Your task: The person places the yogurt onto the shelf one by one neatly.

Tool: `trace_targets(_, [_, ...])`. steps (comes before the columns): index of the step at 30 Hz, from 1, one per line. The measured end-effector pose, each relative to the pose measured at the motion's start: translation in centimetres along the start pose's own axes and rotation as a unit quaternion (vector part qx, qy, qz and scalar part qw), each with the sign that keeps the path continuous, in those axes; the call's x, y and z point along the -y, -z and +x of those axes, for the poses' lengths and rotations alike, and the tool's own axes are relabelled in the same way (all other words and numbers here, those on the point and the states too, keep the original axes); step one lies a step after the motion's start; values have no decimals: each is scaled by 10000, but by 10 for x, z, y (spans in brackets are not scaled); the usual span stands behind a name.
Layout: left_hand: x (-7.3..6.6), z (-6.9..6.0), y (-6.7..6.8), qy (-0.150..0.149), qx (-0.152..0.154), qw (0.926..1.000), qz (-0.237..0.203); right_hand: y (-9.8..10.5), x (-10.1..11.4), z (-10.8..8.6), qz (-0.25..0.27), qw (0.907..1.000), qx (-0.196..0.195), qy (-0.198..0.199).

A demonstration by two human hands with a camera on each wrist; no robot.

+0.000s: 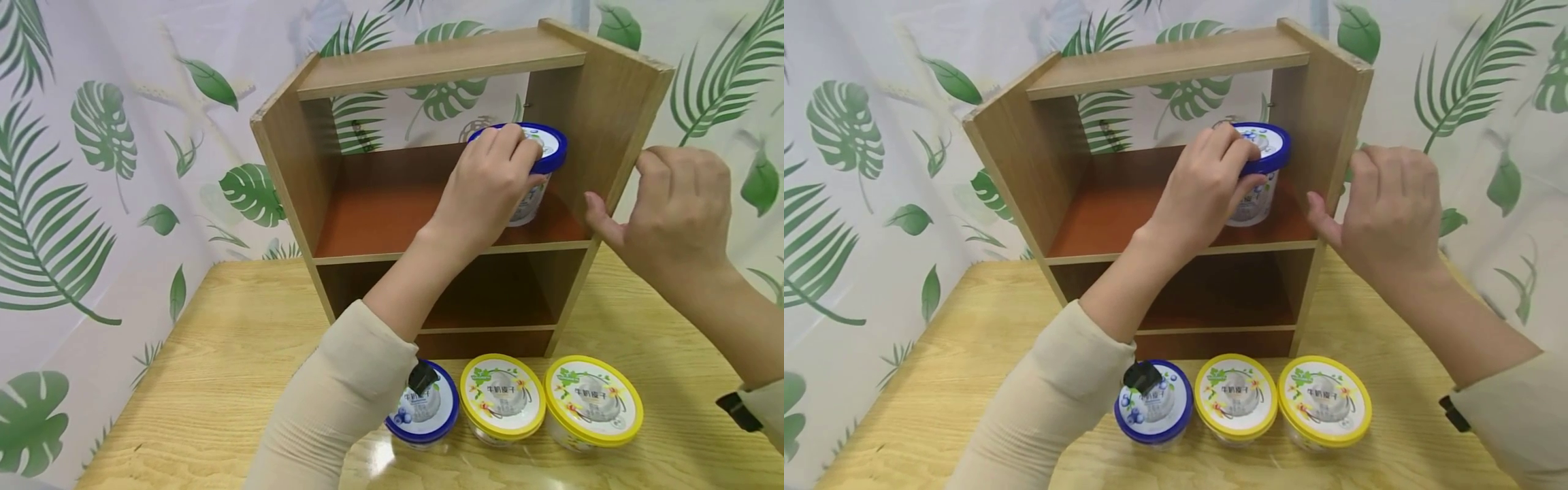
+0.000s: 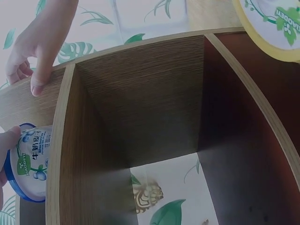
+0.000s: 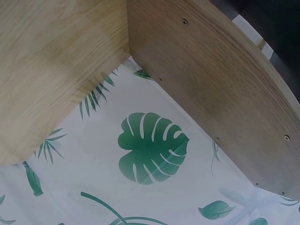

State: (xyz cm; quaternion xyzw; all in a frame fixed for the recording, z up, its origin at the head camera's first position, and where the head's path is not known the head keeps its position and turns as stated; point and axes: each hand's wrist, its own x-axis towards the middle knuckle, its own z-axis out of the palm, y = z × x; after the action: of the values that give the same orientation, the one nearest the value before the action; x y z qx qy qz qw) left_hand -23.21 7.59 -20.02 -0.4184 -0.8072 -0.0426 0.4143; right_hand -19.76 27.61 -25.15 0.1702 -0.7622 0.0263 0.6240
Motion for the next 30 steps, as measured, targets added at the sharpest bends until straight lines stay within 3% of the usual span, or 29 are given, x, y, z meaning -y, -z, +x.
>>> trace_targets(10, [0, -2, 1, -43, -491, 9986, -198, 0, 6, 1, 69, 9997, -240, -71])
trace_targets(15, [-4, -3, 4, -99, -577, 9980, -221, 0, 8, 2, 79, 9995, -285, -84])
trace_targets(30, [-14, -11, 8, -102, -758, 9962, 410, 0, 11, 2, 83, 9993, -339, -104])
